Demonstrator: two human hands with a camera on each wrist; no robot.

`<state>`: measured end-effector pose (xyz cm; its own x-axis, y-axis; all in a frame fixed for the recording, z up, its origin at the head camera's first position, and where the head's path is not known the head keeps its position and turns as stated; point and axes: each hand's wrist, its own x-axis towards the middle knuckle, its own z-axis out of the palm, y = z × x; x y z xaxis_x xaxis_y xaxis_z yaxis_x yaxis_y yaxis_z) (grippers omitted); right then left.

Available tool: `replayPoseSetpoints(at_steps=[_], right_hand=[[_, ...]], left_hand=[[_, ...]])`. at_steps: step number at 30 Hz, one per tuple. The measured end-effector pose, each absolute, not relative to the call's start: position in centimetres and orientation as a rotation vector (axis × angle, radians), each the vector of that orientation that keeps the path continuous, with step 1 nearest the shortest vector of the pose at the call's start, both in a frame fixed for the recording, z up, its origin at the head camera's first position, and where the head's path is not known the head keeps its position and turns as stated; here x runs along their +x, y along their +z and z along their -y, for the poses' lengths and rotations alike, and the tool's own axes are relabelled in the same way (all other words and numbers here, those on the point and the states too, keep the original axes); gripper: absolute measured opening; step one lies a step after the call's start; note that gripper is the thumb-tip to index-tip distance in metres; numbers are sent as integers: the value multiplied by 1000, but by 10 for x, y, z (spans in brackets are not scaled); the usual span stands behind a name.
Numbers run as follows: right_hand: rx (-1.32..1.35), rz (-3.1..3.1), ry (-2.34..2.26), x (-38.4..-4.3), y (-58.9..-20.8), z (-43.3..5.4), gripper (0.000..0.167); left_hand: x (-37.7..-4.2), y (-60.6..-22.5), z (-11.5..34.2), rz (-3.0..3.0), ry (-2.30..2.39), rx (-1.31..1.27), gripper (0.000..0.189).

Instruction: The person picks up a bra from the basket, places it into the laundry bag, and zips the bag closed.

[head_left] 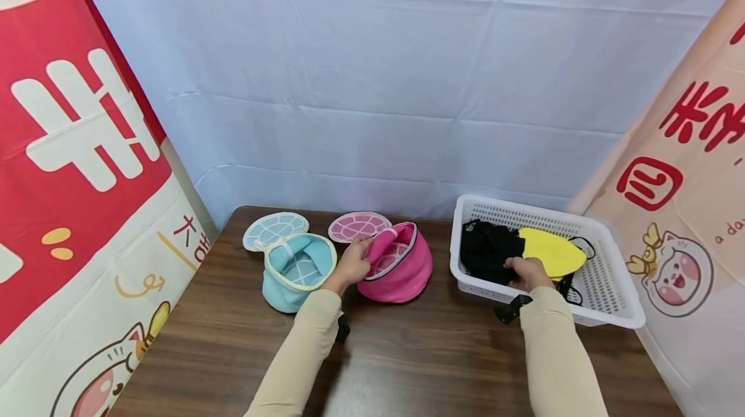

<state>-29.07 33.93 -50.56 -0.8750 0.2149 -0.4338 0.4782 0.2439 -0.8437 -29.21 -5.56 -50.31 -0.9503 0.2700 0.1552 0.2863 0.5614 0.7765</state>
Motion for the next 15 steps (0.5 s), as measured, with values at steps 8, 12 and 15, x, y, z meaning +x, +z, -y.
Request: replayPoseSetpoints(at_steps=[8,12,15], right_hand=[[654,-2250,-1683,-295,-510,-345,40],[659,-2227,-1698,-295,-510,-348,43],[648,-2258,-1694,-288,-501,-342,44]], left_hand=[[-292,-504,56,2808,-1609,-420,48],[-293,-505,56,2834,-1634,-363,44],[-290,-503,56,2810,-1581,-340,48]])
